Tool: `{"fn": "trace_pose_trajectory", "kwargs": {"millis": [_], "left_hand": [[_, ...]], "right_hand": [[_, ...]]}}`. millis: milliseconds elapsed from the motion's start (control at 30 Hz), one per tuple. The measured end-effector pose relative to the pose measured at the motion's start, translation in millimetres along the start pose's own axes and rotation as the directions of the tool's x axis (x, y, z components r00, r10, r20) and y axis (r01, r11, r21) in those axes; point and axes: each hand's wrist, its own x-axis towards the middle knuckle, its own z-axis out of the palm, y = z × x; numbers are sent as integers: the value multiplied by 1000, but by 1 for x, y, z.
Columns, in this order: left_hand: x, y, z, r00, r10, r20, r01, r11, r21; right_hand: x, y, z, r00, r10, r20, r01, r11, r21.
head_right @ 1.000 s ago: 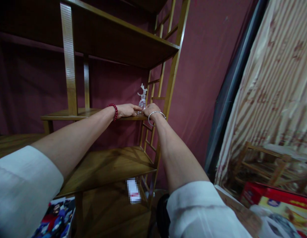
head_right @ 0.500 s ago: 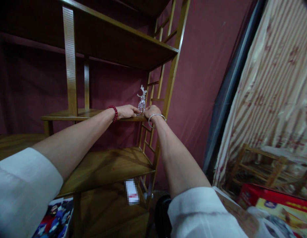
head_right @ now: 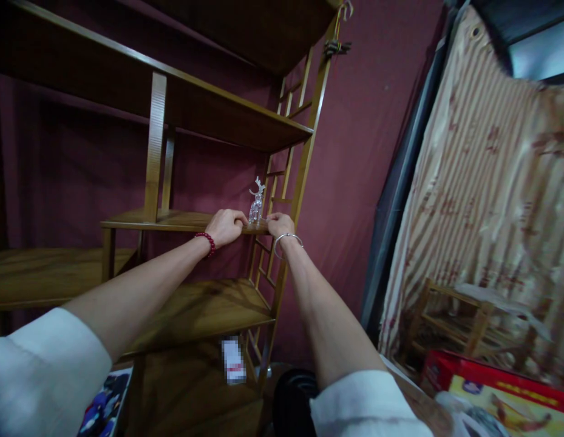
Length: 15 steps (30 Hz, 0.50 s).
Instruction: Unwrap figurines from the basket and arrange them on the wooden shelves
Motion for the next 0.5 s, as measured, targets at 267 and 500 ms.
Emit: {"fn": "trace_pose_trajectory", "kwargs": {"millis": [267,500], "left_hand": [[-32,3,-7,994,106,32,-108,991,79],[-32,-14,-33,984,56,171,-96,968,232]], "right_hand": [[-24,-13,-11,999,47,-22,-48,998,-46],[-8,-21,-6,999,47,3,-47,995,-83]]}}
